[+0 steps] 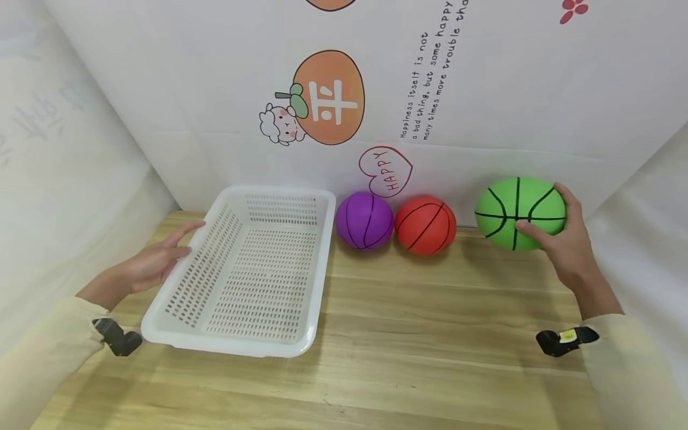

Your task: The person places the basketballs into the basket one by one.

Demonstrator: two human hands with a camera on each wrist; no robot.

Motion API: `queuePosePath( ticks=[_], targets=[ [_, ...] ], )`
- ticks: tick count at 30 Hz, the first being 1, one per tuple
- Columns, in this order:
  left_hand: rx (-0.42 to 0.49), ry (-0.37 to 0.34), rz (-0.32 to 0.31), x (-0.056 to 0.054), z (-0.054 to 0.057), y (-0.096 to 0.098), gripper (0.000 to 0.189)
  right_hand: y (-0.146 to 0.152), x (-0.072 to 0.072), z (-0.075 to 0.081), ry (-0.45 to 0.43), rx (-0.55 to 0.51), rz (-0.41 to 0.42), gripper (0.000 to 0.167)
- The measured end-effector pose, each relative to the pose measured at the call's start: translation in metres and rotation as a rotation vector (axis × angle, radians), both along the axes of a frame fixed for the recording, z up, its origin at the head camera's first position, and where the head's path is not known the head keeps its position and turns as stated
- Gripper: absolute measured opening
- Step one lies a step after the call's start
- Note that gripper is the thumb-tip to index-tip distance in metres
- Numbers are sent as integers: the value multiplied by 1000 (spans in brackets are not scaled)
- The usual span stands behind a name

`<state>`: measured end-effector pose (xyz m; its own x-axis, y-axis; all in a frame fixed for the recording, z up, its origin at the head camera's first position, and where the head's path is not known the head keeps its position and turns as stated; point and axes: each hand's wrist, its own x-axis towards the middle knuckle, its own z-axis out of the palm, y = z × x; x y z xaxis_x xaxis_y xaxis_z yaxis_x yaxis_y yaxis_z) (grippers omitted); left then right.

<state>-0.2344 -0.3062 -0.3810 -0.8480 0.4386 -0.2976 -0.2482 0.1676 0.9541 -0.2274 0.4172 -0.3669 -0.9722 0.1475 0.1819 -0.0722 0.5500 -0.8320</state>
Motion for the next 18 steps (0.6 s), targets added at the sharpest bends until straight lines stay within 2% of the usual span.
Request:
queuePosePath(
  ticks=[3,11,18],
  targets=[
    [11,-1,-8,1,-1,0,64,-5,3,6,23,32,0,88],
    [4,16,-20,2,-1,1,64,-21,7,24,64,36,44,88],
    [-1,16,-12,4,1,1,64,-50,13,39,91,15,102,89]
  ],
)
